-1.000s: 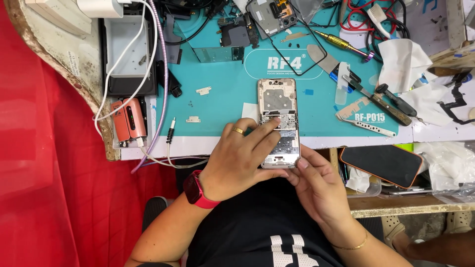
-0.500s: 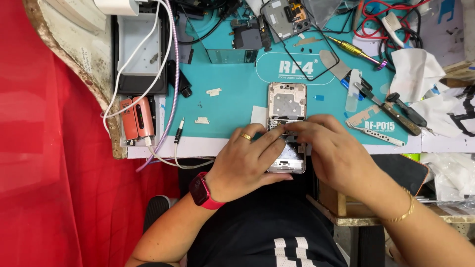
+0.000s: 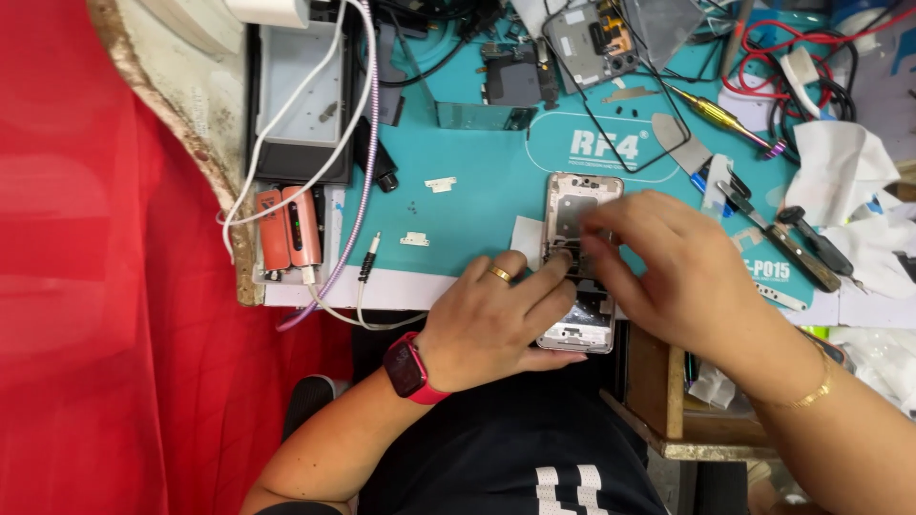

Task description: Disassembling and repairing a mobile phone by removing screws and handling internal components.

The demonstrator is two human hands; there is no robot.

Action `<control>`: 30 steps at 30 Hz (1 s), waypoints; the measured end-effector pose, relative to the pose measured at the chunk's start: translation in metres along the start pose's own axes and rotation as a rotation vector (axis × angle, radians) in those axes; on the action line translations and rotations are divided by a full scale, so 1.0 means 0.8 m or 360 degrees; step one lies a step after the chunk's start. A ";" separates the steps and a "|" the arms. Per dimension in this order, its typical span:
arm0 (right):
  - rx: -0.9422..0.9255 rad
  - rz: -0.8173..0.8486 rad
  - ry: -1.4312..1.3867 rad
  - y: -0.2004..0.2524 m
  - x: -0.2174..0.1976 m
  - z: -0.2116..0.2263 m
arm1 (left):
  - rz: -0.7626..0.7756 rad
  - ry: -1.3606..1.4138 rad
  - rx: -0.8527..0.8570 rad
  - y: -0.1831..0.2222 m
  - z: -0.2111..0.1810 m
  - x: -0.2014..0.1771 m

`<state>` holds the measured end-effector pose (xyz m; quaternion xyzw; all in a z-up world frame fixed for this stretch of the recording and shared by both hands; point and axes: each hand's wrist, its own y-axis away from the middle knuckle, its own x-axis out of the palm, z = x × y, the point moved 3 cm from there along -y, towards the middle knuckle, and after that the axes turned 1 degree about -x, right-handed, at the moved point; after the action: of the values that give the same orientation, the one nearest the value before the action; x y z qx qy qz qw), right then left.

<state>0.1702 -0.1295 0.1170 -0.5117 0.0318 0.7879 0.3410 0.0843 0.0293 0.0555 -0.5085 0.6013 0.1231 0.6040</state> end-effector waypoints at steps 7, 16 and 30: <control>0.0106 0.0350 0.0328 -0.104 0.088 0.001 | -0.0173 -0.0058 -0.0070 0.011 -0.001 0.015; 0.0404 0.0541 0.0102 -0.115 0.090 -0.006 | -0.0353 -0.0107 -0.0006 0.016 0.000 0.019; 0.0598 0.0229 -0.0169 0.039 0.009 -0.013 | -0.0094 -0.0126 0.0025 0.007 0.000 0.008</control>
<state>0.1588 -0.1542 0.0968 -0.3934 0.1967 0.8163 0.3745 0.0819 0.0287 0.0474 -0.5160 0.5625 0.1207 0.6346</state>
